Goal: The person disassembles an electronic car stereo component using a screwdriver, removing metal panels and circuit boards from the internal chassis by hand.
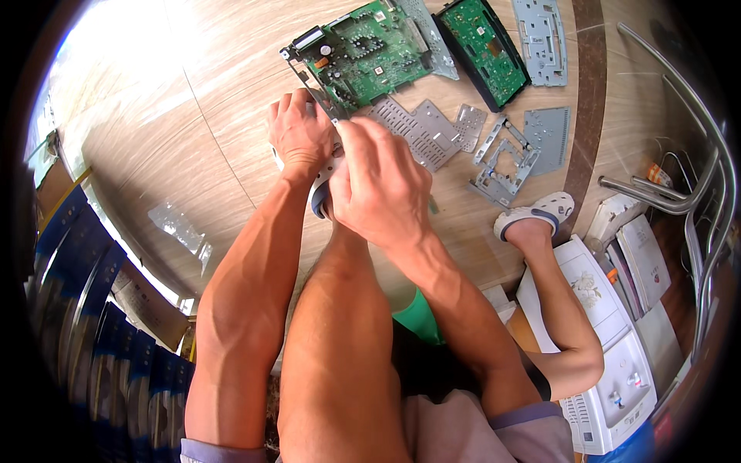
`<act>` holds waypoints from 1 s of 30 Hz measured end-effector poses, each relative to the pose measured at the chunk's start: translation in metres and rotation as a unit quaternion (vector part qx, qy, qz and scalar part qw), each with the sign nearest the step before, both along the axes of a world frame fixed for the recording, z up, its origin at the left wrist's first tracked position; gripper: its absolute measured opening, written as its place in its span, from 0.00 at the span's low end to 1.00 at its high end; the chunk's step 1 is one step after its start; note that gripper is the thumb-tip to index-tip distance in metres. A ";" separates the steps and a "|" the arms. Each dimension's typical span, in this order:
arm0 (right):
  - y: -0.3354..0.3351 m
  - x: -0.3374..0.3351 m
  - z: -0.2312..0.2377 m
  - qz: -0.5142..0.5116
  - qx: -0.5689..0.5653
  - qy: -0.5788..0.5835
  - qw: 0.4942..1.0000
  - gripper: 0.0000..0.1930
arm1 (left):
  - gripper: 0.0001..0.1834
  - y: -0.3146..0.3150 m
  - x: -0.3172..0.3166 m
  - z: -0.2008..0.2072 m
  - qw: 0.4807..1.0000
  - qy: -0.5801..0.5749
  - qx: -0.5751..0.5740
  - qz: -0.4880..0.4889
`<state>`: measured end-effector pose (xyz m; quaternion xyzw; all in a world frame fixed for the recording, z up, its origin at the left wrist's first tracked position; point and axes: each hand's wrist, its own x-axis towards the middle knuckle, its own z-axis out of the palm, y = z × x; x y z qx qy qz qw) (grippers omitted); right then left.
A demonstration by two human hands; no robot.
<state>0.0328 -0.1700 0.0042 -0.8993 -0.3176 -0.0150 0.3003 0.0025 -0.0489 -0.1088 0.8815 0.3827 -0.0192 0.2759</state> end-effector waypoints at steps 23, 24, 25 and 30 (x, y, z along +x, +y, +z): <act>0.001 0.003 0.007 -0.007 -0.022 0.073 0.997 0.18 | 0.09 0.000 0.000 -0.003 1.000 0.005 -0.011 -0.008; -0.001 0.003 0.004 -0.008 -0.023 0.072 0.997 0.18 | 0.09 -0.001 0.000 -0.003 1.000 0.004 -0.012 -0.008; -0.002 0.004 0.000 0.003 -0.009 0.053 0.999 0.18 | 0.09 -0.002 0.001 -0.002 1.000 0.001 -0.011 -0.008; 0.003 0.008 0.000 0.029 -0.005 -0.048 0.998 0.17 | 0.09 0.000 -0.001 -0.002 1.000 -0.007 -0.006 -0.006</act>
